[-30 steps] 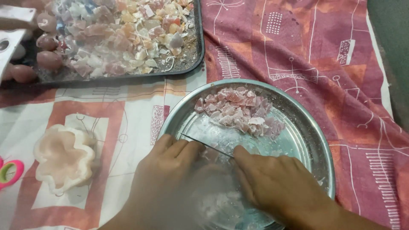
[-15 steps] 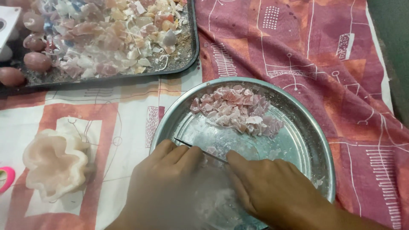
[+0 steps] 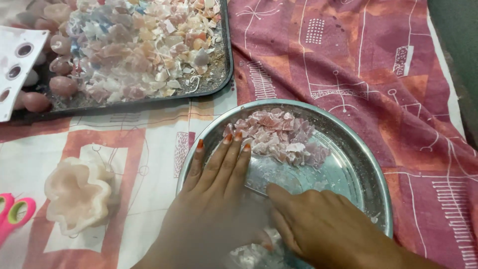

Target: The person is cutting pieces of colorful wax or solidified fragrance on a metal plate using a small knife.

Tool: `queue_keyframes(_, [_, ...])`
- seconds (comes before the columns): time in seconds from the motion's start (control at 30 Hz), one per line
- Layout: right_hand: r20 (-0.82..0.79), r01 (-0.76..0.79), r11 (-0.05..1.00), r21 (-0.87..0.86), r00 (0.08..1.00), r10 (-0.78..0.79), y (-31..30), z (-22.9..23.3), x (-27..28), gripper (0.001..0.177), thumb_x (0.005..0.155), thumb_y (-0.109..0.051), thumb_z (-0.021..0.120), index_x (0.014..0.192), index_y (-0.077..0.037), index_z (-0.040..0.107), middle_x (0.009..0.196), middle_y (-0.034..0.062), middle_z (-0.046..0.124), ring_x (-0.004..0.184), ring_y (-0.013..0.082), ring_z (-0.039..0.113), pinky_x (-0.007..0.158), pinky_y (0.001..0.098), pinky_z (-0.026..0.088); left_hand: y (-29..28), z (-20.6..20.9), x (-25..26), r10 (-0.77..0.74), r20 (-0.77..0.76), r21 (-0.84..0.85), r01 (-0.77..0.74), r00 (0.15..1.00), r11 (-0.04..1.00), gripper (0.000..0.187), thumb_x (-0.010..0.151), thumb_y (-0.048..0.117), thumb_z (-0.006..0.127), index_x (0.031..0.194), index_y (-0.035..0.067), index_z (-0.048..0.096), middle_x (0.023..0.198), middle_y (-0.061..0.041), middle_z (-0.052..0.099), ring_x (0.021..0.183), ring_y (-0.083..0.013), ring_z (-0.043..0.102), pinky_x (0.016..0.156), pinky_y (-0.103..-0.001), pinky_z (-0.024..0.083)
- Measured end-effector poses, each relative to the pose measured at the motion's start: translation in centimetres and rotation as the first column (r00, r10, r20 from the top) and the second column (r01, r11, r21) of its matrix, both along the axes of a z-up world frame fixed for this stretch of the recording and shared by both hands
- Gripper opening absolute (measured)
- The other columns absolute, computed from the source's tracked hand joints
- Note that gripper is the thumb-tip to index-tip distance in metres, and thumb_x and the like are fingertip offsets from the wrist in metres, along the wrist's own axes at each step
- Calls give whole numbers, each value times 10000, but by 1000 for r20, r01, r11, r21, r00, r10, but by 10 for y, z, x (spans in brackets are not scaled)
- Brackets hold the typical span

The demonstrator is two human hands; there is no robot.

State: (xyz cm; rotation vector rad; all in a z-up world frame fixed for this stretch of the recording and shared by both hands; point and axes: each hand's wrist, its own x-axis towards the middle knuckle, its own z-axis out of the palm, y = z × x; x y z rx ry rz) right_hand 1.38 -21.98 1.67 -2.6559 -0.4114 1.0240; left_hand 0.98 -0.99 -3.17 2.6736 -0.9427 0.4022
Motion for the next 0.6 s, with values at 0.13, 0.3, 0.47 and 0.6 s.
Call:
queue_keyframes(0.13, [29,-21,999,28,999,20,-7,-11,0,226,998,-341,520,1103,-142,532,677,183,689,673,403,696,716,539,548,-1,-10,1,-8,-91,-2,8,996,1000,1259,724,859,572,1447,-150,366,1513,-282,427,1482,-399,328,1222,-575,180])
queue_keyframes(0.3, [-78,-20,1000,-19,997,18,5,5,9,265,1043,-380,456,1029,-140,568,660,135,667,637,353,689,696,498,566,-4,-8,1,20,-153,-9,-21,988,1000,1213,765,814,546,1429,-181,343,1509,-329,394,1473,-419,301,1171,-543,204])
queue_keyframes(0.47, [-89,-65,998,18,994,66,0,-9,10,256,1050,-378,420,1058,-161,556,622,138,658,605,356,680,686,496,563,-2,-15,-3,55,-42,88,-52,998,995,883,960,558,495,1470,-149,357,1560,-291,391,1509,-387,307,1227,-543,197])
queue_keyframes(0.6, [-107,-65,997,-29,992,61,0,-18,10,252,1058,-402,421,1082,-182,541,611,126,671,590,355,697,666,492,580,-2,-12,-3,69,-39,90,-66,997,994,789,992,470,481,1465,-152,371,1560,-302,389,1513,-384,305,1229,-549,189])
